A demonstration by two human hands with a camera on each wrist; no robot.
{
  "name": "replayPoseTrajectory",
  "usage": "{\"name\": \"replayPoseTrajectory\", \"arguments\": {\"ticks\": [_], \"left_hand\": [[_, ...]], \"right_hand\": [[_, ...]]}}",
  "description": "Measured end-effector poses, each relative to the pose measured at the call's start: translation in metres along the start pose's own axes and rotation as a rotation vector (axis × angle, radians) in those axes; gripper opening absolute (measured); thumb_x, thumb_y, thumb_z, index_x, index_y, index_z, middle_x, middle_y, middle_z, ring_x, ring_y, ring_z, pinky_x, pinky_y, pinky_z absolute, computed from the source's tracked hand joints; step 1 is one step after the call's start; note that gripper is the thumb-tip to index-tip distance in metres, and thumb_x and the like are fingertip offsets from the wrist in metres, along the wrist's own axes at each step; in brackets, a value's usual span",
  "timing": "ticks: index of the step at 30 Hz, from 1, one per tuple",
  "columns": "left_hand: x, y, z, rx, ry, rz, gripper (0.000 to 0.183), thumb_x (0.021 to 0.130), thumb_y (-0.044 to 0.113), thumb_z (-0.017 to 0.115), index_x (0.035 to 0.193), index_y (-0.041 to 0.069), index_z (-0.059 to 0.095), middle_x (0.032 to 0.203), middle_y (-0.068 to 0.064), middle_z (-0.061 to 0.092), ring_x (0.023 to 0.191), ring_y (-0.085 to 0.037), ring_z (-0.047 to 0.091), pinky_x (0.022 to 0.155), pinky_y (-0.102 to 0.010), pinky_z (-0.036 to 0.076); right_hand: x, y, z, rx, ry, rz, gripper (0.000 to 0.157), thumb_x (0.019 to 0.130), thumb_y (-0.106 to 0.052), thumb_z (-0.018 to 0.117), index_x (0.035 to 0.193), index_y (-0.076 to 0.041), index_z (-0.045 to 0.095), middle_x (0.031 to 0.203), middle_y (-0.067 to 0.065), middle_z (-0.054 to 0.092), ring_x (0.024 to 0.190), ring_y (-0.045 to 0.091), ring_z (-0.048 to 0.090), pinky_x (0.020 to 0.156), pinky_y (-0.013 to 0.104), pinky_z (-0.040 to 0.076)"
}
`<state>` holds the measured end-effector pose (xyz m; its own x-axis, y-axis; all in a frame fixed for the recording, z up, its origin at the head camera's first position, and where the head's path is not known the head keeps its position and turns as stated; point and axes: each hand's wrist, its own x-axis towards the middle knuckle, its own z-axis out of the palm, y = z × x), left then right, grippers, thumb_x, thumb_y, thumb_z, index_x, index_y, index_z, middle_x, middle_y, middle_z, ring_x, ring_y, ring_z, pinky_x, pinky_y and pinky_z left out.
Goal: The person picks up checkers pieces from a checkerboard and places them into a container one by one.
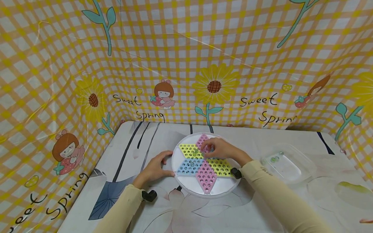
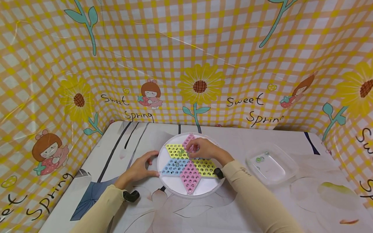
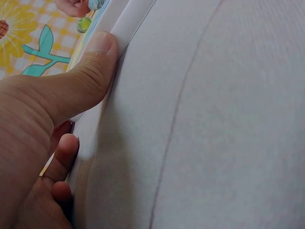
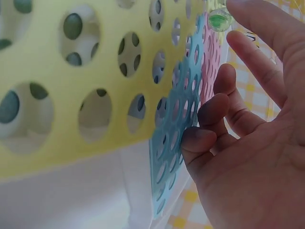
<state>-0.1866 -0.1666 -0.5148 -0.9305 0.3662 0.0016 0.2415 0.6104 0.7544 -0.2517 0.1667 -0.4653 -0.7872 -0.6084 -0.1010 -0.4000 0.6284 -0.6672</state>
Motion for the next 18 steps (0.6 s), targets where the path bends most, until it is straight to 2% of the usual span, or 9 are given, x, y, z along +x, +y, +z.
{"name": "replayPoseTrajectory", "arguments": {"ticks": [10,18], "left_hand": [[-0.0008,0.0018,0.0003,-0.006,0.01,0.004,0.089,0.071,0.024,0.096,0.147,0.015,0.052,0.102,-0.003,0.054,0.095,-0.02,0.049,0.086,-0.04,0.038],[-0.0008,0.0002,-0.0002,-0.003,0.001,0.002,0.089,0.071,0.025,0.096,0.148,0.016,0.051,0.104,-0.003,0.054,0.096,-0.019,0.049,0.088,-0.039,0.038]], "right_hand": [[0.0011,-0.0007,0.0046,0.0,-0.024,0.05,0.018,0.09,-0.017,0.08,0.107,-0.019,0.075,0.101,0.003,0.062,0.093,0.021,0.052,0.083,0.036,0.046],[0.0025,0.0025,0.0081,0.001,-0.002,0.051,0.015,0.089,-0.013,0.08,0.102,-0.019,0.073,0.095,0.002,0.059,0.089,0.02,0.051,0.079,0.035,0.045]]}}
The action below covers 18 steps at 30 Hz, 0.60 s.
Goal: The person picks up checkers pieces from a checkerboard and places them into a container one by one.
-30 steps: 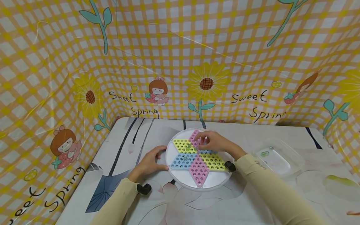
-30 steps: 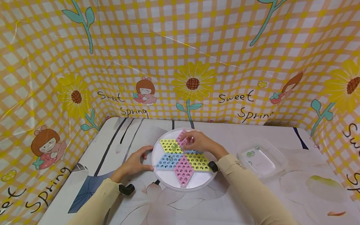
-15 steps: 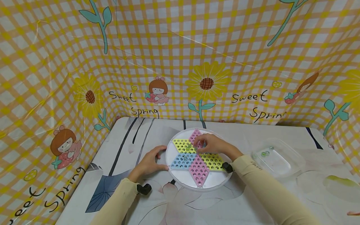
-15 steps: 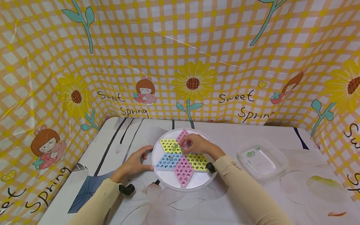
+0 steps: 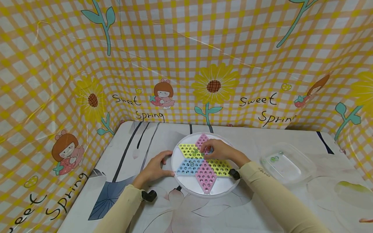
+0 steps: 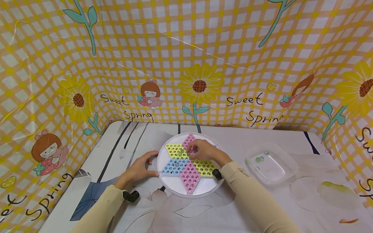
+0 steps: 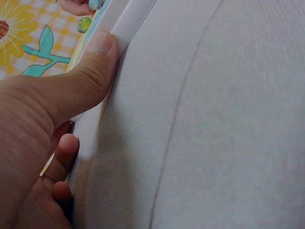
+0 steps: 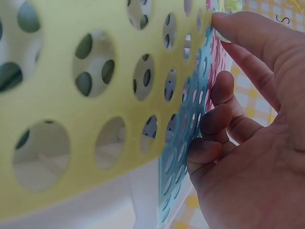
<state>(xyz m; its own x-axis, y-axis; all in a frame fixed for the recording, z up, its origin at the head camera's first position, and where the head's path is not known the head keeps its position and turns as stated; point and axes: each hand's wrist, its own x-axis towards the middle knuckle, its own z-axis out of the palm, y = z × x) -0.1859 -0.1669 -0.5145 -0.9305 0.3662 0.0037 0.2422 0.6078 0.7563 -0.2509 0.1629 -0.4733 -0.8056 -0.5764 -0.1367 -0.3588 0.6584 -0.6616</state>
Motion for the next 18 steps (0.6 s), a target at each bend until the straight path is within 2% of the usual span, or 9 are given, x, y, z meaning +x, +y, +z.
{"name": "replayPoseTrajectory", "arguments": {"ticks": [18], "left_hand": [[-0.0006,0.001,0.0001,-0.001,0.003,0.0,0.089,0.071,0.024,0.096,0.148,0.017,0.052,0.104,-0.002,0.054,0.096,-0.018,0.049,0.089,-0.039,0.038]], "right_hand": [[-0.0021,-0.002,0.0007,0.006,0.007,-0.027,0.014,0.09,-0.011,0.079,0.1,-0.017,0.072,0.093,0.004,0.058,0.089,0.022,0.051,0.079,0.036,0.044]]}}
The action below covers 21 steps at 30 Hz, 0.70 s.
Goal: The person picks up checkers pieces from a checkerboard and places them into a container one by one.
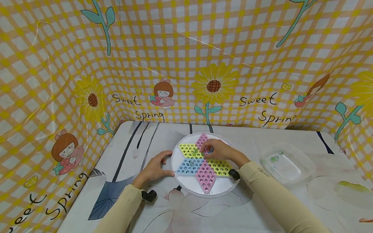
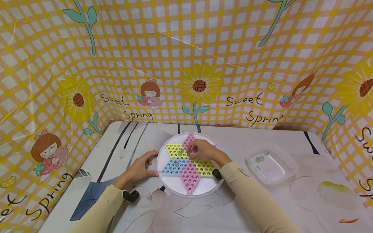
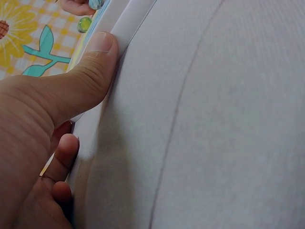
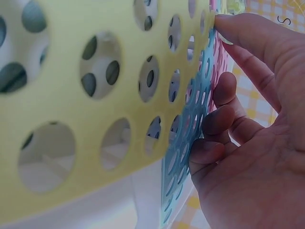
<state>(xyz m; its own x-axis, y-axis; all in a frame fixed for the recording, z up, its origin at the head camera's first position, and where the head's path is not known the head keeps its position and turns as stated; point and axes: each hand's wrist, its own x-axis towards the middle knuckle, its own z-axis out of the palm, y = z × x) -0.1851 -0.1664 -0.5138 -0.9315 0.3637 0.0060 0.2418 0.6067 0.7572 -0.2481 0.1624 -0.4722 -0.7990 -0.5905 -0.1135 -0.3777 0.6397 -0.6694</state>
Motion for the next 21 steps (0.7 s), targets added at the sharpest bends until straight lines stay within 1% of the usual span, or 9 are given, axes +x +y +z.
{"name": "replayPoseTrajectory", "arguments": {"ticks": [8,14,16,21], "left_hand": [[0.0004,0.0004,0.0003,0.005,-0.006,-0.029,0.089,0.071,0.024,0.096,0.148,0.019,0.051,0.105,-0.001,0.054,0.096,-0.018,0.049,0.088,-0.039,0.039],[0.0012,-0.0003,0.0005,0.002,0.001,-0.012,0.089,0.071,0.025,0.096,0.147,0.017,0.052,0.103,-0.002,0.054,0.095,-0.018,0.049,0.088,-0.039,0.038],[0.0013,-0.0012,0.0007,0.004,0.004,-0.005,0.088,0.071,0.025,0.096,0.147,0.016,0.052,0.102,-0.003,0.054,0.094,-0.018,0.049,0.088,-0.039,0.038],[0.0012,-0.001,0.0011,0.008,0.005,-0.012,0.088,0.071,0.025,0.096,0.147,0.016,0.052,0.103,-0.002,0.055,0.094,-0.018,0.049,0.087,-0.038,0.039]], "right_hand": [[-0.0002,-0.001,-0.0008,-0.007,0.0,-0.005,0.014,0.09,-0.01,0.079,0.1,-0.017,0.072,0.094,0.004,0.059,0.089,0.022,0.051,0.079,0.036,0.044],[-0.0015,-0.001,-0.0024,0.01,0.011,-0.016,0.014,0.091,-0.011,0.078,0.101,-0.016,0.072,0.094,0.005,0.059,0.088,0.022,0.051,0.077,0.035,0.045],[-0.0022,-0.0013,-0.0031,0.018,0.025,-0.031,0.014,0.091,-0.011,0.078,0.103,-0.015,0.072,0.094,0.005,0.059,0.087,0.022,0.052,0.076,0.035,0.046],[-0.0041,-0.0043,-0.0057,0.006,0.077,-0.068,0.018,0.091,-0.013,0.078,0.107,-0.015,0.072,0.092,0.005,0.06,0.082,0.019,0.052,0.072,0.033,0.046]]}}
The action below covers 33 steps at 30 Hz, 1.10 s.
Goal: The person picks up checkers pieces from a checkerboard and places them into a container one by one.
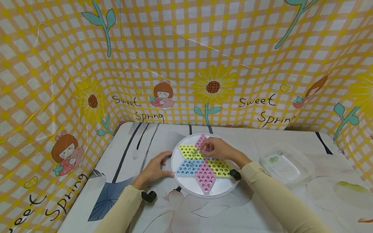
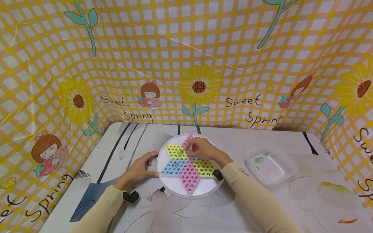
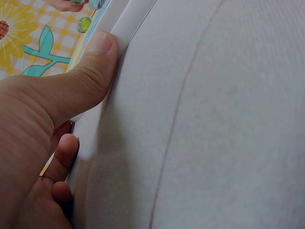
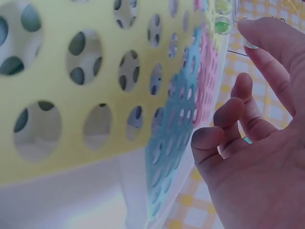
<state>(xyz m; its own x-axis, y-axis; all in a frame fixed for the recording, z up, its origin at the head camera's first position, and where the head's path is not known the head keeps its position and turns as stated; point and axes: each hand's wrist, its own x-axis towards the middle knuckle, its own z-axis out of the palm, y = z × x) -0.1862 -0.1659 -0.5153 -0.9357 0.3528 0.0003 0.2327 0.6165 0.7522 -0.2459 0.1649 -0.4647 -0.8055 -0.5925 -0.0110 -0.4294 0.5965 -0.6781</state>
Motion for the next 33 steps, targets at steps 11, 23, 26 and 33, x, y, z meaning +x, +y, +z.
{"name": "replayPoseTrajectory", "arguments": {"ticks": [11,23,26,33], "left_hand": [[-0.001,-0.001,0.001,-0.007,-0.005,-0.005,0.089,0.071,0.024,0.096,0.148,0.016,0.052,0.103,-0.002,0.054,0.095,-0.018,0.049,0.086,-0.038,0.039],[0.0,-0.001,0.002,-0.01,-0.009,-0.006,0.087,0.072,0.025,0.096,0.147,0.017,0.052,0.102,-0.003,0.053,0.096,-0.018,0.048,0.088,-0.039,0.037],[0.0,0.0,0.002,-0.015,-0.007,-0.007,0.087,0.072,0.024,0.096,0.147,0.017,0.052,0.101,-0.003,0.053,0.096,-0.019,0.048,0.087,-0.039,0.038],[-0.001,0.002,0.001,-0.014,-0.006,0.001,0.088,0.071,0.024,0.096,0.147,0.015,0.052,0.102,-0.003,0.053,0.095,-0.019,0.048,0.087,-0.039,0.038]], "right_hand": [[-0.002,-0.012,-0.006,0.036,0.062,-0.01,0.015,0.091,-0.012,0.078,0.104,-0.016,0.071,0.093,0.005,0.058,0.081,0.02,0.049,0.069,0.031,0.044],[-0.01,-0.016,-0.01,0.041,0.095,-0.029,0.017,0.09,-0.012,0.079,0.106,-0.016,0.072,0.094,0.003,0.056,0.08,0.02,0.049,0.067,0.031,0.043],[-0.014,-0.016,-0.012,0.037,0.113,-0.045,0.018,0.091,-0.013,0.079,0.107,-0.016,0.072,0.095,0.005,0.058,0.082,0.023,0.051,0.069,0.033,0.044],[-0.026,-0.014,-0.02,0.001,0.157,-0.062,0.019,0.091,-0.016,0.079,0.108,-0.016,0.071,0.098,0.01,0.06,0.085,0.029,0.053,0.071,0.035,0.045]]}}
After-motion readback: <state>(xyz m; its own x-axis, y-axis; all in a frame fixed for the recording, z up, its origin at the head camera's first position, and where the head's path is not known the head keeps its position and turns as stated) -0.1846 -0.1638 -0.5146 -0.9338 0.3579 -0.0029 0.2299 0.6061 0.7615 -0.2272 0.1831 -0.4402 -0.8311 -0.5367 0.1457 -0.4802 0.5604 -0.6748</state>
